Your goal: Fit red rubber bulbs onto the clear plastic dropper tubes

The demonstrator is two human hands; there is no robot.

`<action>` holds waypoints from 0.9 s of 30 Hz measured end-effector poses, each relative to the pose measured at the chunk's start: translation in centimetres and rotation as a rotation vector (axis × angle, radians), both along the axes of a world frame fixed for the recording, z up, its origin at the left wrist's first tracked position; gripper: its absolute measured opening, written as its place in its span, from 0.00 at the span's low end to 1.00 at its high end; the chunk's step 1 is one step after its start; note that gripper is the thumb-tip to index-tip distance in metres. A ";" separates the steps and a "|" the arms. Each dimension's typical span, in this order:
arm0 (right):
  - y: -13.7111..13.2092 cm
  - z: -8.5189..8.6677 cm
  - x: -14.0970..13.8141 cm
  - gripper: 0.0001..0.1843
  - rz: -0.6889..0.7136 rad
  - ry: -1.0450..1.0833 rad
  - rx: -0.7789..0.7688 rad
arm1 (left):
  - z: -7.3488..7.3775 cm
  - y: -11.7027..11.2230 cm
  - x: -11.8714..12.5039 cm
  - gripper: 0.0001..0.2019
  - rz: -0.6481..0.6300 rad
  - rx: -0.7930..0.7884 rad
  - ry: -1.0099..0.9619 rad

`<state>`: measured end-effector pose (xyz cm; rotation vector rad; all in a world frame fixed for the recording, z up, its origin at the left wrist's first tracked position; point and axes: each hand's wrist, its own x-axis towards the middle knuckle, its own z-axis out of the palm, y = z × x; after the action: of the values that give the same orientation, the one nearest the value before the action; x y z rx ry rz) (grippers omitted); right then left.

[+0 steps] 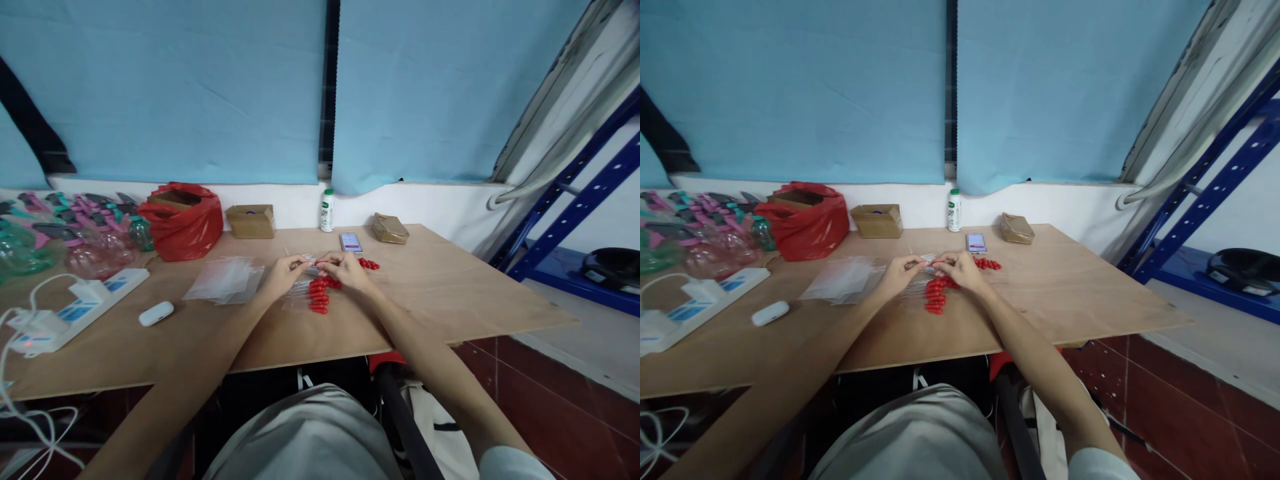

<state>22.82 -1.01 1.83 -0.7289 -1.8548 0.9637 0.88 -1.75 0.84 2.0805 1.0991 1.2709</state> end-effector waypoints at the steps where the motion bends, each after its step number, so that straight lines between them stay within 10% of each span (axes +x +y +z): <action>1: 0.0 0.0 0.0 0.20 0.000 0.001 -0.002 | 0.0 0.0 0.0 0.17 0.002 0.002 0.004; 18: -0.7 0.8 -0.3 0.18 0.000 0.001 -0.017 | 0.7 -0.8 0.6 0.17 -0.057 -0.039 -0.038; 27: 0.0 0.8 0.4 0.15 -0.145 -0.125 0.247 | 1.1 -0.7 0.5 0.18 0.016 0.046 0.082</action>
<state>23.22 -1.05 2.67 -0.7735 -1.9567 0.5954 1.36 -2.41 1.99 2.1789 1.1340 1.2389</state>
